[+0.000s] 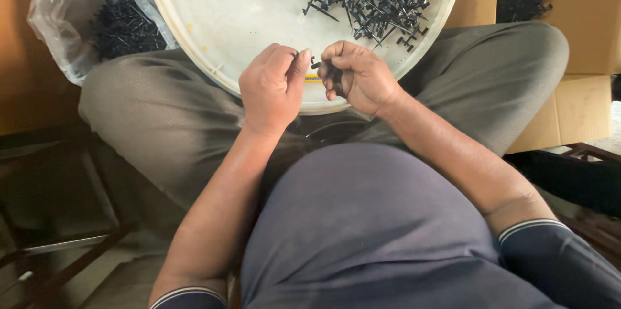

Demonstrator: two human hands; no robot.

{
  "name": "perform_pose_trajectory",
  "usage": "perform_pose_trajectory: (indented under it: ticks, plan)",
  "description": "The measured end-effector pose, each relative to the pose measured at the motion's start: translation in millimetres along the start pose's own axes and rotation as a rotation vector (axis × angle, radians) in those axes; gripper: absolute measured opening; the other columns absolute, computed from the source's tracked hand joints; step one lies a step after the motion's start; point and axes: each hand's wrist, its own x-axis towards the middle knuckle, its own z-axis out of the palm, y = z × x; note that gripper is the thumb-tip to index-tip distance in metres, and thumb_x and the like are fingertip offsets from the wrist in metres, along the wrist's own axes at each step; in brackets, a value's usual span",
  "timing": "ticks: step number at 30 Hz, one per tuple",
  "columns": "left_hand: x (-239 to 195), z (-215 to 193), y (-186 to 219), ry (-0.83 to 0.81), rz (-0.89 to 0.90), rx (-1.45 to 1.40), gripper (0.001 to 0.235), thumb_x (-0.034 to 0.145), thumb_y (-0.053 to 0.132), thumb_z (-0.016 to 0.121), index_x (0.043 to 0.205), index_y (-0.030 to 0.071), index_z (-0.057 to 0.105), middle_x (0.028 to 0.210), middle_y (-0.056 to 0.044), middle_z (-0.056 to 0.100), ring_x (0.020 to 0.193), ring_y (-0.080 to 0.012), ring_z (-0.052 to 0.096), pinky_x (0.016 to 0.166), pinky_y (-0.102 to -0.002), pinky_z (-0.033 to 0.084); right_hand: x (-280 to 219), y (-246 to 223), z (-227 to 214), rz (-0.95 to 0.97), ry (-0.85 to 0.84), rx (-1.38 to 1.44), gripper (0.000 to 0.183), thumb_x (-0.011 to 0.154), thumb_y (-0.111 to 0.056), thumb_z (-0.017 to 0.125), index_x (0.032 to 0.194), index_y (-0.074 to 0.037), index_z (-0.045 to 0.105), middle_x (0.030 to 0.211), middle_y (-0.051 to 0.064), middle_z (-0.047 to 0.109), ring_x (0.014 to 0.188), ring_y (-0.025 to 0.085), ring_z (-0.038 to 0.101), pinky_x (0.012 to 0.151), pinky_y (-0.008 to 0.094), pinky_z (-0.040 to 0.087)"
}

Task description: The person sits cross-legged with a basin on their lap and repeatedly picks up nails and plastic fastener heads, pressing them together by hand. They place the assembled fasteners into a plastic bag inside the basin.

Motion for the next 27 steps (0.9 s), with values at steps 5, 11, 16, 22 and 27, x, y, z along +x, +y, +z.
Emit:
perform_pose_trajectory:
  ticks: [5, 11, 16, 22, 27]
  plan:
    - [-4.6, 4.6, -2.0, -0.025, 0.055, 0.123, 0.023, 0.099, 0.015, 0.075, 0.084, 0.007, 0.059, 0.075, -0.006, 0.056, 0.068, -0.0288, 0.058, 0.059, -0.042, 0.043, -1.8, 2.5, -1.2, -0.031, -0.028, -0.192, 0.023, 0.109, -0.026, 0.054, 0.102, -0.004, 0.060, 0.087, 0.007, 0.065, 0.066, 0.013, 0.057, 0.055, 0.027, 0.046]
    - [-6.0, 6.1, -3.3, -0.058, 0.108, 0.217, 0.023, 0.099, 0.019, 0.074, 0.083, 0.010, 0.060, 0.075, -0.005, 0.056, 0.068, -0.0279, 0.059, 0.058, -0.042, 0.045, 1.5, 9.4, -6.8, -0.050, -0.097, -0.271, 0.017, 0.109, -0.021, 0.057, 0.103, -0.005, 0.059, 0.090, 0.007, 0.065, 0.068, 0.011, 0.059, 0.056, 0.025, 0.046]
    - [-2.8, 5.0, 0.2, -0.045, 0.154, 0.269, 0.021, 0.098, 0.020, 0.076, 0.084, 0.010, 0.062, 0.080, -0.004, 0.056, 0.074, -0.0270, 0.057, 0.061, -0.041, 0.045, 1.6, 5.7, -3.8, -0.002, -0.076, -0.214, 0.019, 0.107, -0.021, 0.055, 0.101, -0.004, 0.060, 0.091, 0.008, 0.067, 0.067, 0.012, 0.059, 0.056, 0.027, 0.050]
    - [-1.2, 2.2, -0.3, -0.002, 0.181, 0.261, 0.021, 0.096, 0.020, 0.075, 0.085, 0.011, 0.061, 0.094, -0.004, 0.060, 0.082, -0.0280, 0.058, 0.066, -0.039, 0.047, 2.9, 2.6, 4.2, 0.030, -0.023, -0.286, 0.022, 0.106, -0.024, 0.054, 0.101, -0.004, 0.061, 0.088, 0.005, 0.066, 0.067, 0.010, 0.058, 0.057, 0.027, 0.051]
    - [-8.4, 14.6, -10.1, -0.070, 0.038, 0.209, 0.024, 0.100, 0.019, 0.073, 0.085, 0.008, 0.060, 0.084, -0.005, 0.058, 0.077, -0.0292, 0.058, 0.066, -0.040, 0.046, 1.0, 6.6, 2.7, -0.021, 0.101, -0.687, 0.023, 0.105, -0.024, 0.067, 0.098, -0.004, 0.060, 0.075, 0.004, 0.056, 0.062, 0.013, 0.048, 0.054, 0.032, 0.039]
